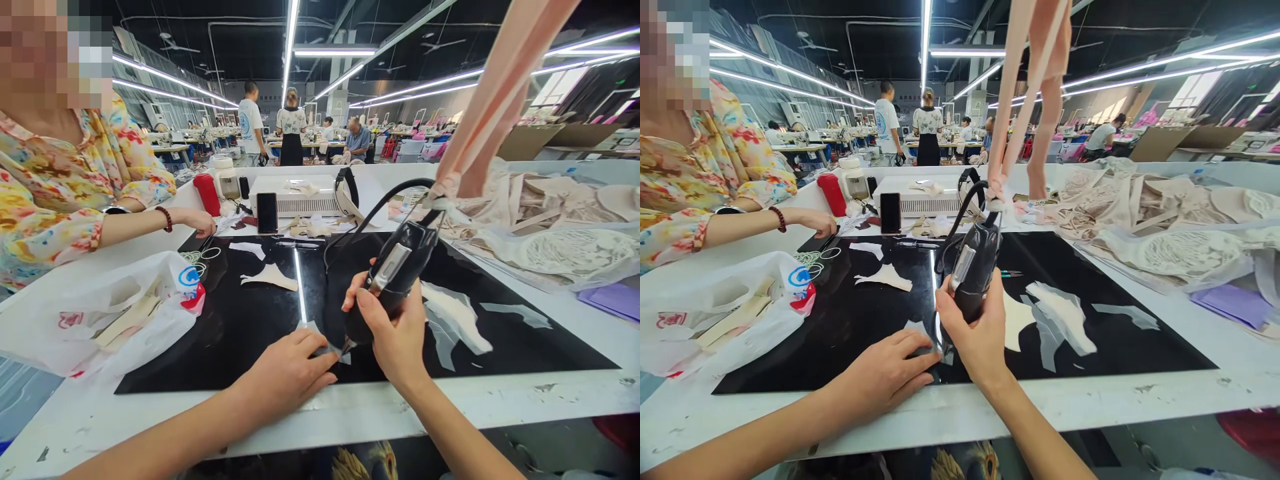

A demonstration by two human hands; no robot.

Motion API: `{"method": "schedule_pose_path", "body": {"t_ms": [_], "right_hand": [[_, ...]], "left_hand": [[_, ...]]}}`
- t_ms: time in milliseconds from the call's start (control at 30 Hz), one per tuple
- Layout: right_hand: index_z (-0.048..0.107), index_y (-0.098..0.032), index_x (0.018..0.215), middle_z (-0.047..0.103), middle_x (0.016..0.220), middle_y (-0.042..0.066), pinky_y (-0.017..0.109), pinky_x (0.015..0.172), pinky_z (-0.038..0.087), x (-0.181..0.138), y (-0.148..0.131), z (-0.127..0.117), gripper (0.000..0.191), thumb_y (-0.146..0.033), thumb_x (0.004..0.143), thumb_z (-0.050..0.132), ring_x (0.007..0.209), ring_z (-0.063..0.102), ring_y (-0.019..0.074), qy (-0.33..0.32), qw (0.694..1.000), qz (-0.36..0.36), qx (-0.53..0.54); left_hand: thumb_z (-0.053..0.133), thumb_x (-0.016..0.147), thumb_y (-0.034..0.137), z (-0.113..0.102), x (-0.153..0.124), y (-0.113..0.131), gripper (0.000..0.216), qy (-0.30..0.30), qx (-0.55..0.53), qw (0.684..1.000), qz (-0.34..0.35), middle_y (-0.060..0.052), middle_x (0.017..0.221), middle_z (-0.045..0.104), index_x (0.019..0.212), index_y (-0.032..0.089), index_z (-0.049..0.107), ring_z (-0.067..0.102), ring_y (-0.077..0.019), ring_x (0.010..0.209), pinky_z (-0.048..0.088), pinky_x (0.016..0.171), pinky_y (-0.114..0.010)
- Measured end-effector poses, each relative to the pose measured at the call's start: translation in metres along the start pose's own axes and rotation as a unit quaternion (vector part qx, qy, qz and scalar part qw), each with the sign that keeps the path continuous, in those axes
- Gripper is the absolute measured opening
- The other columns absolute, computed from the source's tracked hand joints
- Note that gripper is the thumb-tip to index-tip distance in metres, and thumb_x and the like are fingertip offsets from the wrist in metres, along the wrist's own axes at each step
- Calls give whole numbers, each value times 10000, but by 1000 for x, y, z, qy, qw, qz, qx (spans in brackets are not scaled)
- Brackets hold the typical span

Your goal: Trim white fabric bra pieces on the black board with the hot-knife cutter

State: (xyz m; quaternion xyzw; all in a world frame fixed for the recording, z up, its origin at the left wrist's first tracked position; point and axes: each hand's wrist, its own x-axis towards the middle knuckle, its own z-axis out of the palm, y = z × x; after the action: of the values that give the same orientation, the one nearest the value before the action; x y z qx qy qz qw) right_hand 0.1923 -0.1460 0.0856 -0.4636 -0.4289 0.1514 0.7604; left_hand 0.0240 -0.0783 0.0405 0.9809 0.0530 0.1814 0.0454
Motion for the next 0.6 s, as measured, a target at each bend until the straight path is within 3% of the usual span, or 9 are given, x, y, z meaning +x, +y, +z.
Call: {"method": "schedule_pose_path", "body": {"t_ms": [200,400,600], "right_hand": [[531,-301,1136,664,844,-38,314,614,548,-4,-1,-8,355,-340,864,756,628,626,149,6,1000,5,-1],[532,-301,1130,672,847,-39,298,584,559,-7,-2,-8,370,-352,852,771,613,631,143,6,1000,6,7],[528,-307,1145,675,839,-41,286,560,558,-6,-2,-6,384,-362,850,768,623,631,146,11,1000,13,4]], "left_hand": [[534,1019,333,0,-2,0,254,-9,-3,1000,-9,-85,1129,650,1191,194,658,634,-228,1072,584,898,-352],[530,1023,322,1,8,5,273,22,18,1000,-1,-111,1124,662,1166,122,648,629,-237,1057,547,966,-400],[567,1002,270,3,7,9,214,-5,-29,998,-58,-70,1084,669,1149,153,669,640,-213,1004,573,898,-349]]}}
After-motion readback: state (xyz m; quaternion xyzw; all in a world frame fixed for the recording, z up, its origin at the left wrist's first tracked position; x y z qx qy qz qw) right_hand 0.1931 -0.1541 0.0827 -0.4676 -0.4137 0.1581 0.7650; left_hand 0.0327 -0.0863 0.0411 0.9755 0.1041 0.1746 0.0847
